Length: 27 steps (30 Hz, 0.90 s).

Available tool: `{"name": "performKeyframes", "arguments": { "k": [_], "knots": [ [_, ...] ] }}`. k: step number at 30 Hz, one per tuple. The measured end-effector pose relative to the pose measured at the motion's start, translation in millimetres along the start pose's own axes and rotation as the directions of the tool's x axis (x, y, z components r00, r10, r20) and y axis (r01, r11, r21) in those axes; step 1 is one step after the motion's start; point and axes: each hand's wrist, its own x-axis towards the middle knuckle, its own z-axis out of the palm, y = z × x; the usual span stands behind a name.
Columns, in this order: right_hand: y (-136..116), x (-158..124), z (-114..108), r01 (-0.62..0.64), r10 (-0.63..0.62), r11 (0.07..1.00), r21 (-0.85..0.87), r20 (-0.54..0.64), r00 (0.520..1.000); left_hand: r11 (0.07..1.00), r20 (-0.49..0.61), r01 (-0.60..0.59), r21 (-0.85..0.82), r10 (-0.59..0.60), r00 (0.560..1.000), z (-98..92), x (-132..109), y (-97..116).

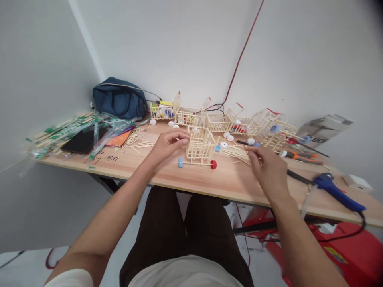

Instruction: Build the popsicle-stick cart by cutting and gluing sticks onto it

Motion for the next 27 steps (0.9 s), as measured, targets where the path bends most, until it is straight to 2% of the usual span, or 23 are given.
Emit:
{"name": "performKeyframes", "arguments": {
  "k": [3, 5, 13, 17, 22, 25, 27],
  "knots": [
    [28.2, -12.2, 11.9, -0.045, 0.044, 0.999, 0.000, 0.049, 0.998, 0.999, -0.085, 0.049, -0.005, -0.050, 0.995, 4.8, -6.7, -1.7],
    [36.2, -18.1, 17.8, -0.068, 0.068, 0.998, -0.002, 0.088, 0.994, 0.999, -0.124, 0.051, 0.010, -0.050, 0.991, 6.3, -10.0, -2.9],
    [26.4, -25.0, 28.8, -0.075, 0.073, 0.997, 0.007, 0.142, 0.987, 0.993, -0.196, 0.074, 0.096, -0.054, 0.979, 4.6, -14.7, 3.7],
    [32.3, -19.1, 28.4, -0.088, 0.088, 0.996, -0.007, 0.118, 0.989, 0.988, -0.245, 0.100, 0.120, -0.068, 0.967, 4.8, -15.6, 4.8],
    [47.3, -1.9, 2.8, -0.139, 0.140, 0.989, -0.043, 0.032, 0.990, 0.983, -0.275, 0.090, 0.163, -0.043, 0.961, 5.3, -14.4, 5.7],
    [56.3, 7.1, -24.1, -0.267, 0.266, 0.964, -0.007, -0.062, 0.962, 0.976, -0.337, 0.118, 0.184, -0.051, 0.940, 5.6, -13.3, 6.7],
    [60.3, 10.1, -39.3, -0.356, 0.355, 0.935, 0.008, -0.073, 0.932, 0.975, -0.377, 0.131, 0.179, -0.055, 0.925, 5.8, -12.6, 6.9]
  ]
}}
